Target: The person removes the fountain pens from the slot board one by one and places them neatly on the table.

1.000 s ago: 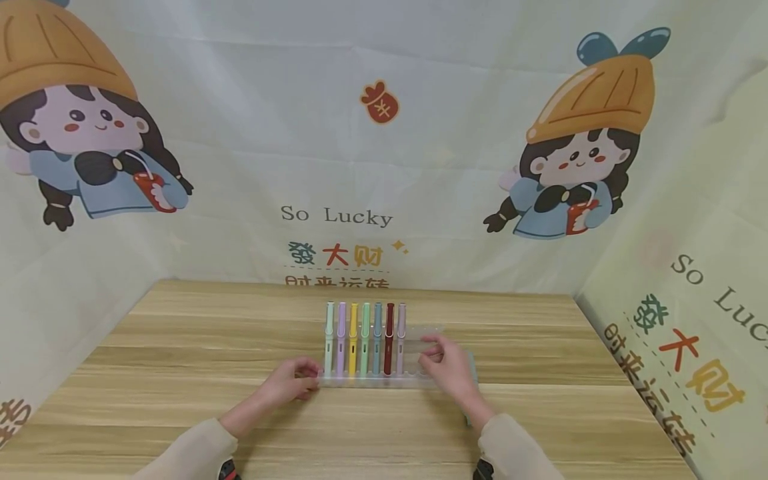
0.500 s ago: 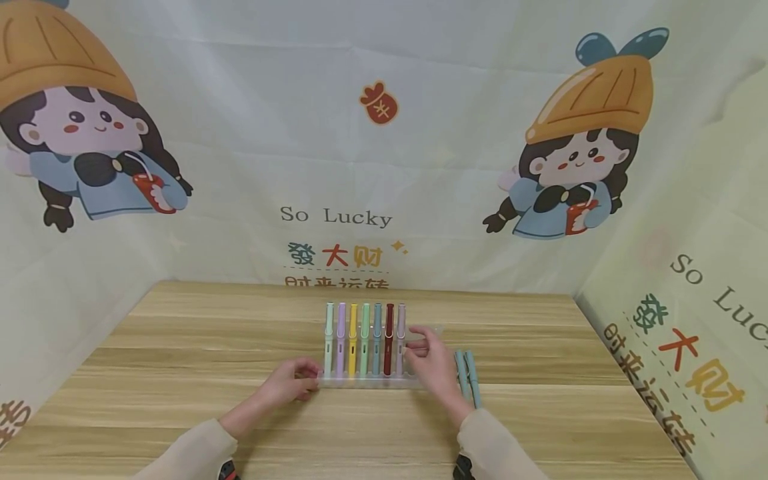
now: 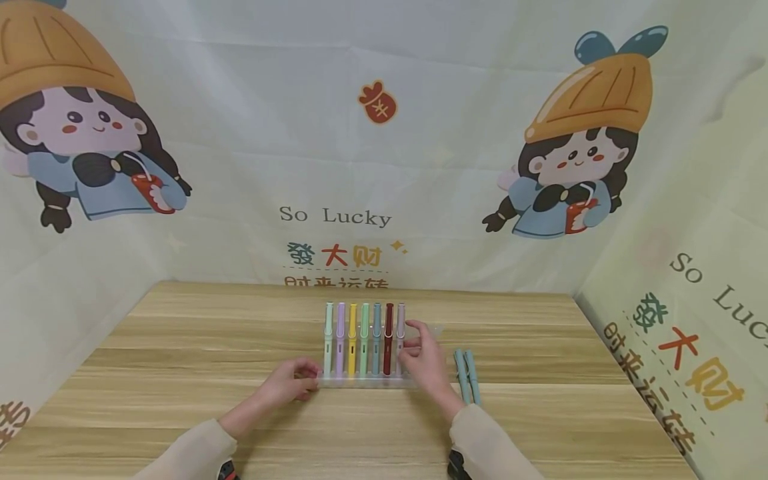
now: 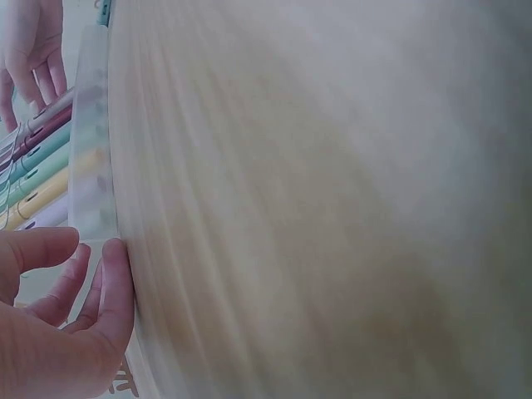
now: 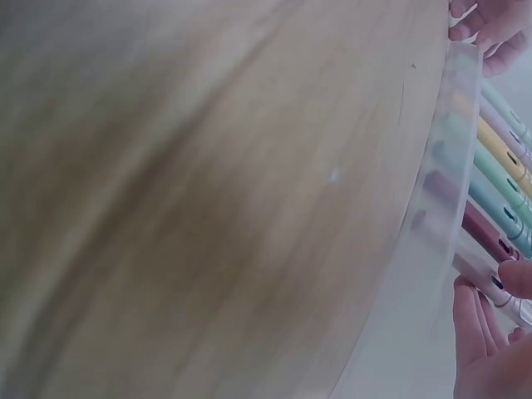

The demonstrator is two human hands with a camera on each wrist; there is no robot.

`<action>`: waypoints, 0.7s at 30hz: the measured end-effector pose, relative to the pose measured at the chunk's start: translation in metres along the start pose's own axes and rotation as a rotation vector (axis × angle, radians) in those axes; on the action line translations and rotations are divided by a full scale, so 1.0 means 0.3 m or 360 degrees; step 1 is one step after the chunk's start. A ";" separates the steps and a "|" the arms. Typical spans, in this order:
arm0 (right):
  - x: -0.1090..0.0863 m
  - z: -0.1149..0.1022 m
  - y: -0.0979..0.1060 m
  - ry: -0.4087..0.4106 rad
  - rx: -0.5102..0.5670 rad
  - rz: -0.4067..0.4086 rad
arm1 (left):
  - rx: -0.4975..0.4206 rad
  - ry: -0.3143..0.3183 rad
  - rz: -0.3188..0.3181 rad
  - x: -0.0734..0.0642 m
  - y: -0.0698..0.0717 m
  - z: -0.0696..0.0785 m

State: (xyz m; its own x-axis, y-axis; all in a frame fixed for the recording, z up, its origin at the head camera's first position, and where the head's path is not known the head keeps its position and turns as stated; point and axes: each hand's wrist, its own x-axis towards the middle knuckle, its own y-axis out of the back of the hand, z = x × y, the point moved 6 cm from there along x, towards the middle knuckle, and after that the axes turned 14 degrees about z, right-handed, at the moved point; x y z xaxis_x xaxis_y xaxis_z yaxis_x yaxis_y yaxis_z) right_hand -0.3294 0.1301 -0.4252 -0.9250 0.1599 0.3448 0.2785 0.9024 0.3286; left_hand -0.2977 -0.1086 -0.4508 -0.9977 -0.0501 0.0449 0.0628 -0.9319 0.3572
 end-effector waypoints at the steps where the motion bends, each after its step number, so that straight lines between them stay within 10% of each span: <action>1: 0.001 0.001 -0.003 -0.0006 0.0010 -0.0015 | 0.0001 0.0003 0.0003 0.000 0.000 0.000; 21: 0.012 -0.022 -0.001 -0.0001 -0.0007 0.0019 | -0.0003 -0.0015 -0.0004 0.001 -0.003 -0.002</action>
State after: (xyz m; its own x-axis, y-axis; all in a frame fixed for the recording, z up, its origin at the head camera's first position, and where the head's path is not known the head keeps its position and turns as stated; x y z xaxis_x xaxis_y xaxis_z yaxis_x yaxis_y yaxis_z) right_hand -0.3311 0.1277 -0.4182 -0.9218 0.1709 0.3479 0.2905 0.8988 0.3282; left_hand -0.2980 -0.1081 -0.4516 -0.9976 -0.0445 0.0529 0.0604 -0.9327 0.3556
